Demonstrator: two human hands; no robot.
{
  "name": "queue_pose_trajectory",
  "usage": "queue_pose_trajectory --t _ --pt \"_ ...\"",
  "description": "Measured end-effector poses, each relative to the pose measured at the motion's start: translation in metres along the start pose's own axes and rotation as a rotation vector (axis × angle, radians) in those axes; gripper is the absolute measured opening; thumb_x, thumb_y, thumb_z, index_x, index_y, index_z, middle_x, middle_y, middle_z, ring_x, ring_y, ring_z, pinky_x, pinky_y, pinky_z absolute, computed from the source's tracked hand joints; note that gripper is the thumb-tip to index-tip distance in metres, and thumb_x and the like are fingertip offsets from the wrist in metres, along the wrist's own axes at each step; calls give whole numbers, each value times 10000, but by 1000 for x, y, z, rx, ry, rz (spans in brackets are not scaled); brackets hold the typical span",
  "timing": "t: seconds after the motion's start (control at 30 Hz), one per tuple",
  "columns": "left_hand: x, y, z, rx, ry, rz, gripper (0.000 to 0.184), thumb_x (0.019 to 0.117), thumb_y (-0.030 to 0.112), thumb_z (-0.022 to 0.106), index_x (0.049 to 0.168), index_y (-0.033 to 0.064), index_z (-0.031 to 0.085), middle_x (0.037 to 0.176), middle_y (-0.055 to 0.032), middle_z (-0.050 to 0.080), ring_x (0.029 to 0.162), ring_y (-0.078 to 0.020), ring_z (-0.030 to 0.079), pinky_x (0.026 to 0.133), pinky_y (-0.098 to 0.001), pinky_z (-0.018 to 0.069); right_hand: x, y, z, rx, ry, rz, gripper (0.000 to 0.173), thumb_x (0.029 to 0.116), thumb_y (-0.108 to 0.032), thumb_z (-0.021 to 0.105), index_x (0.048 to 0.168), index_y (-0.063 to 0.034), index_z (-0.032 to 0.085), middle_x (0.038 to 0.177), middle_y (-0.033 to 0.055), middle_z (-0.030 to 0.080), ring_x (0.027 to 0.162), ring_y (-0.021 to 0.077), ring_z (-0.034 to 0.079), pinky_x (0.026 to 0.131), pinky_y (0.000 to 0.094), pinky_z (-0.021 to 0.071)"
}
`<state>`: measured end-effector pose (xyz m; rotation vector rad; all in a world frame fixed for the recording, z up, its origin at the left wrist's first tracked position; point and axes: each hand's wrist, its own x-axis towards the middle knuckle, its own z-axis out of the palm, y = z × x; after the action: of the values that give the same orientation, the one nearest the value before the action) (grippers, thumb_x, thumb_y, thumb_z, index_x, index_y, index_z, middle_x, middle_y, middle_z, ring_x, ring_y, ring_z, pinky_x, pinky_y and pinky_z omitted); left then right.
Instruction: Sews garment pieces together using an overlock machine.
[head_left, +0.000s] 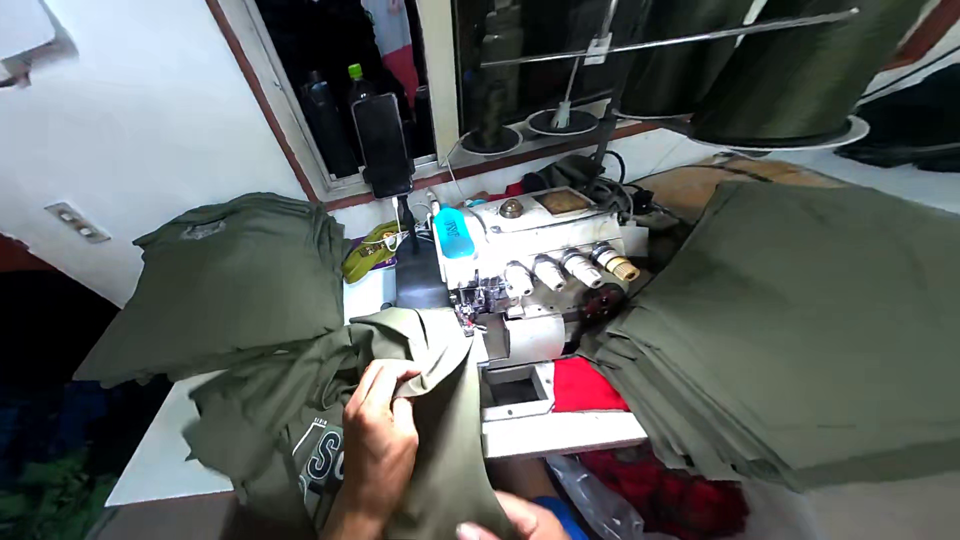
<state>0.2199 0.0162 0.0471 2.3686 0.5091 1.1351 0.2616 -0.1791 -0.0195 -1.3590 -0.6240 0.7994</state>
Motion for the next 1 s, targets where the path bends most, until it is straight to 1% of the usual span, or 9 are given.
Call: queue_pose_trajectory --t 0.07,0.13,0.2,0.27,0.4,0.57,0.77,0.87,1.0 --pt "0 11 -4 -2 3 60 181 919 25 601 974 46 772 953 -23 742 932 -44 701 869 -181 575 26 -2 -6 -62 82 48 276 927 -255 742 1078 -24 718 848 50 712 776 145 685 750 382 587" --pt "3 21 -5 122 16 155 222 985 187 613 871 51 747 792 -21 688 749 -34 654 702 -156 538 61 -5 -10 -102 171 71 348 930 -400 709 1104 -98 718 805 -15 697 739 100 678 710 344 590" --pt "2 25 -8 248 -26 277 378 1016 332 589 772 74 718 647 -24 622 567 -76 594 504 -216 473 88 -11 -10 -134 247 25 268 967 -383 646 990 -124 709 717 -59 625 662 61 605 646 296 526" --pt "-7 33 -17 343 -123 331 377 1024 355 577 811 86 733 655 -31 622 524 -121 590 439 -272 460 97 -10 -10 -159 310 -25 241 991 -322 607 838 -146 669 638 -82 530 582 38 513 574 262 444" --pt "-19 60 -21 411 -224 291 266 1008 262 613 910 72 771 726 -57 661 554 -143 616 458 -279 480 82 -3 -7 -159 425 -60 268 992 -373 615 874 -168 739 647 -105 587 579 5 541 560 226 457" --pt "-12 83 0 514 -173 274 231 984 223 636 878 75 780 703 -51 672 554 -134 620 459 -261 461 80 -9 -5 -196 565 -164 226 979 -318 633 863 -168 756 648 -134 605 551 -66 510 516 143 421" --pt "11 74 33 780 -118 302 210 933 195 622 838 97 781 660 -41 663 543 -172 639 435 -318 440 98 -15 -4 -304 676 -253 212 951 -269 658 807 -148 755 611 -108 593 533 -64 496 509 136 403" --pt "20 67 42 822 -113 329 176 909 165 627 829 96 768 648 -37 644 538 -182 630 428 -329 419 104 -19 -5 -314 692 -251 191 933 -276 681 814 -154 767 628 -105 617 559 -65 529 533 132 425" --pt "23 55 50 753 -120 321 162 908 138 630 857 72 768 702 -60 662 597 -202 652 474 -342 461 107 -22 -4 -282 710 -220 151 909 -282 711 812 -181 768 616 -129 604 542 -72 510 513 135 415"
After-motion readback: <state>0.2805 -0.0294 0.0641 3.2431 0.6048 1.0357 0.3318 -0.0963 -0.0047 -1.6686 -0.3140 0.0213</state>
